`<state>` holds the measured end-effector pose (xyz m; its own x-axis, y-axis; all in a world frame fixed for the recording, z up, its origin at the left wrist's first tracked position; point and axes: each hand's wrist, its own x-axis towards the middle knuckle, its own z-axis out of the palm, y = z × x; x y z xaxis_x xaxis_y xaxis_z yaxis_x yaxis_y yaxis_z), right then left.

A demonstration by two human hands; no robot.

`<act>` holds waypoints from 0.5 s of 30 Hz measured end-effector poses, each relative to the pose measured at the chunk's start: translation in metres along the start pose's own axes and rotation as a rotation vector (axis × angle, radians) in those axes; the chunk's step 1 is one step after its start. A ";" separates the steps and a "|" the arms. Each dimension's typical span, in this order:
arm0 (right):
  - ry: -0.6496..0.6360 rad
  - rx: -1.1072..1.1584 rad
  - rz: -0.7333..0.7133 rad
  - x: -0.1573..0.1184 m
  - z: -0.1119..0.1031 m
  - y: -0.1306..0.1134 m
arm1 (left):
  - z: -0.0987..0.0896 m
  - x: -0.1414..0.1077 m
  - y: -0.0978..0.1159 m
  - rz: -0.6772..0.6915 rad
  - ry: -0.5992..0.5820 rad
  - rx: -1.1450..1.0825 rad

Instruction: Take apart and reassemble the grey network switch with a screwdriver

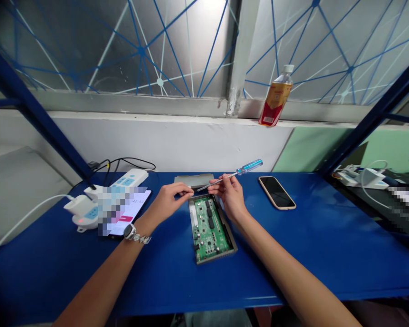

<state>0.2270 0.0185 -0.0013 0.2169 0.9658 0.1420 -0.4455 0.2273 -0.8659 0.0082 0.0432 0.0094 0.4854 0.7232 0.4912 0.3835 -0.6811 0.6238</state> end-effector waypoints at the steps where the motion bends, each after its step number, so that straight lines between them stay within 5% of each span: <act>1: 0.004 -0.008 -0.005 0.000 0.000 -0.001 | -0.001 0.000 0.000 -0.002 0.003 0.003; 15: 0.085 -0.160 -0.087 -0.019 0.010 -0.012 | -0.002 -0.023 0.025 -0.014 0.026 0.009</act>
<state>0.2191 -0.0014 0.0109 0.3241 0.9279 0.1844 -0.2793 0.2801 -0.9184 0.0049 0.0097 0.0147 0.4593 0.7351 0.4986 0.3967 -0.6720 0.6253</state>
